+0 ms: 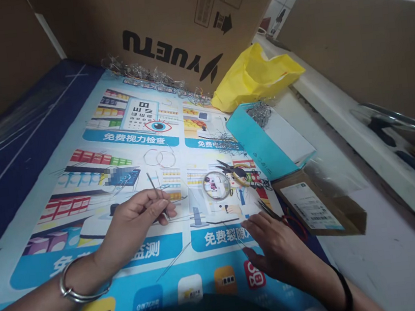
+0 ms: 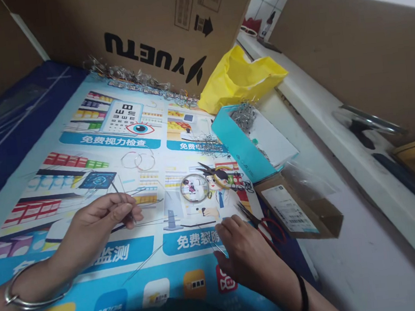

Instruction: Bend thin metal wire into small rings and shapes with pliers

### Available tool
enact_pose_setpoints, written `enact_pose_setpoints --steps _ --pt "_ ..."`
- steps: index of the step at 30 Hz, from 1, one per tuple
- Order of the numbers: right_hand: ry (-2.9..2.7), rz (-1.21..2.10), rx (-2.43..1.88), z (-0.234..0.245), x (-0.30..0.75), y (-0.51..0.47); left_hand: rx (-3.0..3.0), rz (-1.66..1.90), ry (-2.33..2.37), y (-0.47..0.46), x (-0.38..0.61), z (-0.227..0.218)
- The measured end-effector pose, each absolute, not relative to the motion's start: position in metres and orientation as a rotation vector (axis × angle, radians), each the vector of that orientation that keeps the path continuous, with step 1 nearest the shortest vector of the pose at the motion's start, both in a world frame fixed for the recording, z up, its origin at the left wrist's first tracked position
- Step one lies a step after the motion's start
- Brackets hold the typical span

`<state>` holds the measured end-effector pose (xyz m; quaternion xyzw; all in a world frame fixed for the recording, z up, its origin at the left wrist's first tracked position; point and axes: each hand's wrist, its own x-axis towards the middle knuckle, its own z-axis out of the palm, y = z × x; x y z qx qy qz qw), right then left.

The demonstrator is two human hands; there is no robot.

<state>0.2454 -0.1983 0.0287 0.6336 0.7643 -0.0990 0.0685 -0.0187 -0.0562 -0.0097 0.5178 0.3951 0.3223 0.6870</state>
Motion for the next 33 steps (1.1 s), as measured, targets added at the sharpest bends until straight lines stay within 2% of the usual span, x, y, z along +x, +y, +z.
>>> enact_pose_setpoints --steps 13,24,26,30,33 --pt "2.136 -0.36 1.702 0.009 0.236 -0.183 1.181 0.697 0.887 -0.055 -0.019 -0.012" --pt "2.143 -0.403 1.976 0.013 0.244 -0.181 1.182 0.696 0.894 -0.055 -0.017 -0.009" --pt "2.175 -0.505 2.123 0.014 0.251 -0.182 1.178 0.701 0.889 -0.055 -0.017 -0.009" --pt "2.24 -0.962 2.547 0.013 0.259 -0.188 1.19 0.704 0.875 -0.055 -0.017 -0.012" --pt "2.24 -1.198 2.707 0.013 0.258 -0.196 1.195 0.705 0.881 -0.055 -0.018 -0.015"
